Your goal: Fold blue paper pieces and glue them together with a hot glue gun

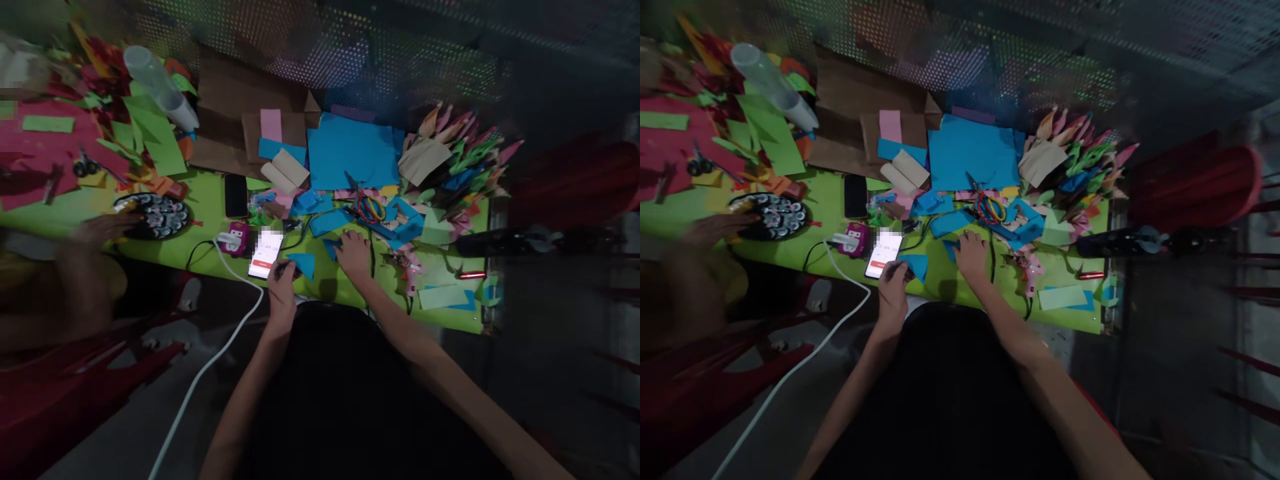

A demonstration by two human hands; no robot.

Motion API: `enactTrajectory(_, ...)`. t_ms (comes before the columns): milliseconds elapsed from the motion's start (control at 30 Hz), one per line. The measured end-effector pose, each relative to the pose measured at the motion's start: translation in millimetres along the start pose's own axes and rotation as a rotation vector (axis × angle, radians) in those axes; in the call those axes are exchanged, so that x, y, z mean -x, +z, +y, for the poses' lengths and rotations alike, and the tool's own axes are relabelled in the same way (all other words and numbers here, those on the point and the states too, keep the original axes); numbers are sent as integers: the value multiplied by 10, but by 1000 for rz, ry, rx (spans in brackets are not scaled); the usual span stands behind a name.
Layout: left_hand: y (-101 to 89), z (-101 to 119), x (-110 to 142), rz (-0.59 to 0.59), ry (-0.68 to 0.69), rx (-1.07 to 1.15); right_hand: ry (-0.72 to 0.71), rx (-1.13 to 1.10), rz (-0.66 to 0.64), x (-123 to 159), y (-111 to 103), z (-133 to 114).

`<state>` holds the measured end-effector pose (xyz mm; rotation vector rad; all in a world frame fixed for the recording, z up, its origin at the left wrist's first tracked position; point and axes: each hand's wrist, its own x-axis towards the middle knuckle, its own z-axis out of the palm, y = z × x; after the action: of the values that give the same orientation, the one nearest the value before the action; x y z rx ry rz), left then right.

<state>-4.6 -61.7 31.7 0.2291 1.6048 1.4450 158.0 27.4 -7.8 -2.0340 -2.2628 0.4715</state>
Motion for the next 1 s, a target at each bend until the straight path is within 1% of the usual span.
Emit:
enactTrajectory(33,0,2,3,5,1,9,30,-47,-4,15,1,9)
enactTrajectory(100,6,7,6,1,-7,22,101,-247,-5,53,-28,59)
enactTrajectory(167,15,14,6,-15,-17,28,160,-537,28,104,-100,127)
enactTrajectory(233,30,29,15,-38,-16,34,170,-819,87,175,-210,178)
enactTrajectory(300,55,50,37,-64,-2,40,178,-1050,111,269,-340,181)
enactTrajectory(400,111,82,90,-95,-7,50,217,-1296,47,431,-507,71)
enactTrajectory(500,166,94,152,-107,-38,22,243,-1396,-6,567,-577,-115)
enactTrajectory(600,196,82,208,-136,-23,-12,284,-1428,10,652,-570,-266)
enactTrajectory(667,203,71,245,-161,-4,-12,301,-1414,4,688,-557,-321)
enactTrajectory(767,207,63,298,-177,0,-1,290,-1387,8,723,-552,-348)
enactTrajectory(900,214,82,349,-185,-31,29,268,-1392,56,738,-554,-341)
enactTrajectory(1000,221,98,363,-193,-41,31,264,-1363,67,737,-548,-329)
